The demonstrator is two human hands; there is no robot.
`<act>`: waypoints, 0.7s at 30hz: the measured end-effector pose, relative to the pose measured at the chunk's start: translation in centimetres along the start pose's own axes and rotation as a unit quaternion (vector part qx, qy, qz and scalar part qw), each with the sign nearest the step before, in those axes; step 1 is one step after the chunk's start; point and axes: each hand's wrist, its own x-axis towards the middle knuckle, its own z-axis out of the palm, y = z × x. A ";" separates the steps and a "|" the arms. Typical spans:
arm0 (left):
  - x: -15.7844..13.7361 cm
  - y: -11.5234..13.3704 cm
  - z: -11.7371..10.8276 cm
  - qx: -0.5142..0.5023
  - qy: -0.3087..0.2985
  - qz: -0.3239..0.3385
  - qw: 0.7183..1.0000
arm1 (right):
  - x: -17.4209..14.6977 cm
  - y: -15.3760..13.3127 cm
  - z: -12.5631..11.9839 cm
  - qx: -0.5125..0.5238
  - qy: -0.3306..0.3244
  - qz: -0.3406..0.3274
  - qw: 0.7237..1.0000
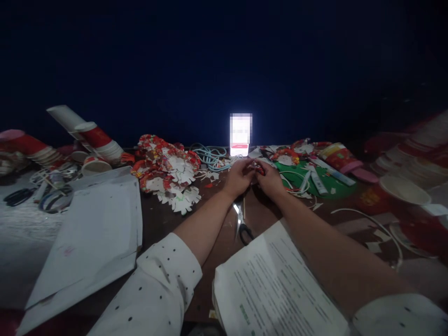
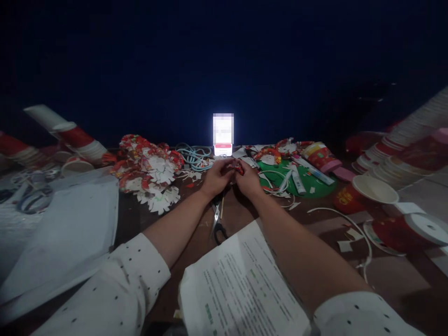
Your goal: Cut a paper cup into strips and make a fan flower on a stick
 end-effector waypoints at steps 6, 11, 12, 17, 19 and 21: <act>0.1 0.2 -0.2 0.002 -0.033 0.025 0.999 | -0.1 -0.2 -0.1 -0.014 -0.026 -0.019 0.999; 0.2 0.3 -0.2 -0.009 -0.034 0.036 0.999 | -0.2 -0.4 -0.1 -0.022 -0.026 -0.034 0.999; 0.2 0.3 -0.2 -0.008 -0.034 0.036 0.999 | -0.2 -0.4 -0.1 -0.026 -0.023 -0.029 0.999; 0.3 0.1 -0.3 -0.011 -0.045 0.030 0.998 | -0.2 -0.4 -0.2 -0.032 -0.024 -0.025 0.999; 0.3 0.1 -0.3 -0.005 -0.053 0.023 0.998 | -0.2 -0.4 -0.2 -0.037 -0.026 -0.023 0.999; 0.3 0.1 -0.4 0.000 -0.057 0.017 0.998 | -0.2 -0.5 -0.3 -0.041 -0.030 -0.019 0.998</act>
